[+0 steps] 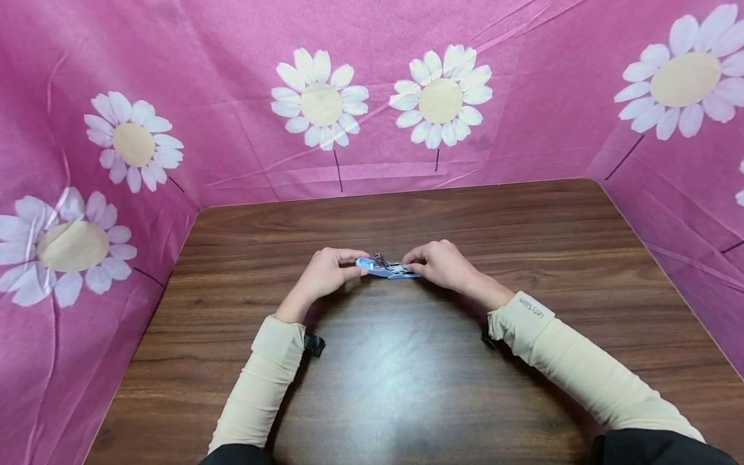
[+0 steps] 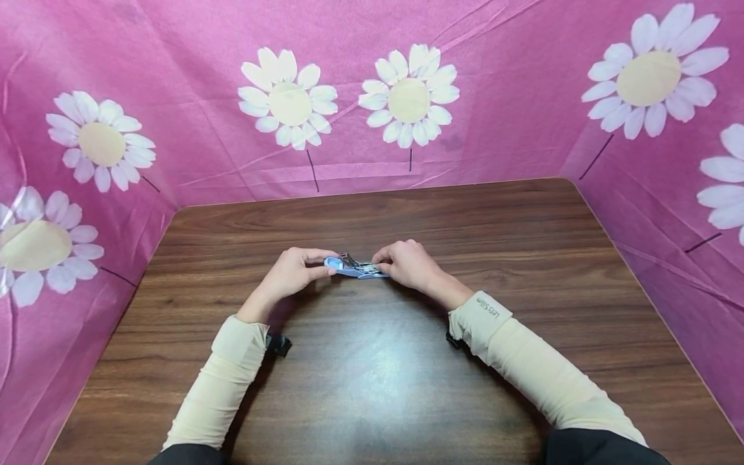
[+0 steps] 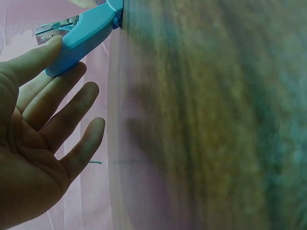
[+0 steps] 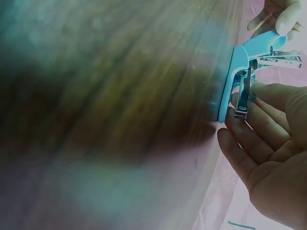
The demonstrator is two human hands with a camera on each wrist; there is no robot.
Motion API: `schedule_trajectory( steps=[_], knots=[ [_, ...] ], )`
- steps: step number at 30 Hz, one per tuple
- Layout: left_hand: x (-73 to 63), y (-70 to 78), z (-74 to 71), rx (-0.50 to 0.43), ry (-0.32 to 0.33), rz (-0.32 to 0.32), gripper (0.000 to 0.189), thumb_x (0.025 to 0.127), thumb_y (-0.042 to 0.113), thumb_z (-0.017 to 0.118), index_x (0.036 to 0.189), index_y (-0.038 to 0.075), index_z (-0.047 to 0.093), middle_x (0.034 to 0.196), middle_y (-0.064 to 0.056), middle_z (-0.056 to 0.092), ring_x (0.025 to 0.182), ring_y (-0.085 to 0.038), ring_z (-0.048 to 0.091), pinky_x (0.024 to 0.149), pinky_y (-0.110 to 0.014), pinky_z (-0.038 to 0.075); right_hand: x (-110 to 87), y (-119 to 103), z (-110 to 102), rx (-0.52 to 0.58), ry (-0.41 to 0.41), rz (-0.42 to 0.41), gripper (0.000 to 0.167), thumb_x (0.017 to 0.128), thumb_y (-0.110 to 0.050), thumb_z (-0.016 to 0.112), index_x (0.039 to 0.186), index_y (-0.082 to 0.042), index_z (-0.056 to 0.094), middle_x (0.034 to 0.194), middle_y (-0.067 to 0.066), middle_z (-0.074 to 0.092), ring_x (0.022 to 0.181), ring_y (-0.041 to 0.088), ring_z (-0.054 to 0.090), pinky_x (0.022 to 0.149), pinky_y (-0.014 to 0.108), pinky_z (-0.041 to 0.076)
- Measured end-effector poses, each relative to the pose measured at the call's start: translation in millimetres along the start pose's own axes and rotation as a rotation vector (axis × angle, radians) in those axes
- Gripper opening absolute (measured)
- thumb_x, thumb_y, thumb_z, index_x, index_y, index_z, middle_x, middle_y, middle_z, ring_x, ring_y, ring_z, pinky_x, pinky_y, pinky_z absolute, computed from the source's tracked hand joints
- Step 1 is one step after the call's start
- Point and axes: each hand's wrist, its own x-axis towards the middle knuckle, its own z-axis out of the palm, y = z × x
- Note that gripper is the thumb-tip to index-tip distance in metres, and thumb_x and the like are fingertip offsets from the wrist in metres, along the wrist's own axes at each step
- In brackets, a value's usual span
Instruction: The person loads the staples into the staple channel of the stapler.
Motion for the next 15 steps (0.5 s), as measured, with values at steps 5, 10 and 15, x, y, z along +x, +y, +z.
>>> schedule_trajectory(
  steps=[5,10,15],
  knots=[
    [0.2,-0.4,0.1,0.004,0.004,0.003,0.026,0.088,0.032,0.080,0.114,0.029,0.078,0.108,0.009,0.078,0.094,-0.011,0.062,0.093,-0.036,0.051,0.3,-1.6,0.5,-0.018,-0.002,-0.002,0.012,0.091,-0.021,0.075,0.101,-0.020,0.082,0.092,-0.004,0.080,0.073,0.012,0.063,0.075,0.043,0.052],
    [0.7,-0.9,0.4,0.012,0.007,0.012,0.026,0.088,0.032,0.080,0.113,0.029,0.078,0.106,0.010,0.078,0.094,-0.010,0.064,0.092,-0.036,0.051,-0.3,-3.0,0.6,-0.035,0.004,-0.003,0.012,0.091,-0.022,0.075,0.101,-0.020,0.082,0.093,-0.004,0.080,0.074,0.013,0.065,0.076,0.044,0.052],
    [0.9,-1.4,0.5,0.012,0.009,0.013,0.027,0.087,0.033,0.080,0.114,0.029,0.078,0.107,0.010,0.078,0.095,-0.010,0.064,0.092,-0.036,0.051,-0.2,-4.9,2.4,-0.054,0.013,-0.005,0.012,0.090,-0.022,0.076,0.101,-0.019,0.082,0.095,-0.004,0.080,0.081,0.016,0.070,0.078,0.045,0.054]
  ],
)
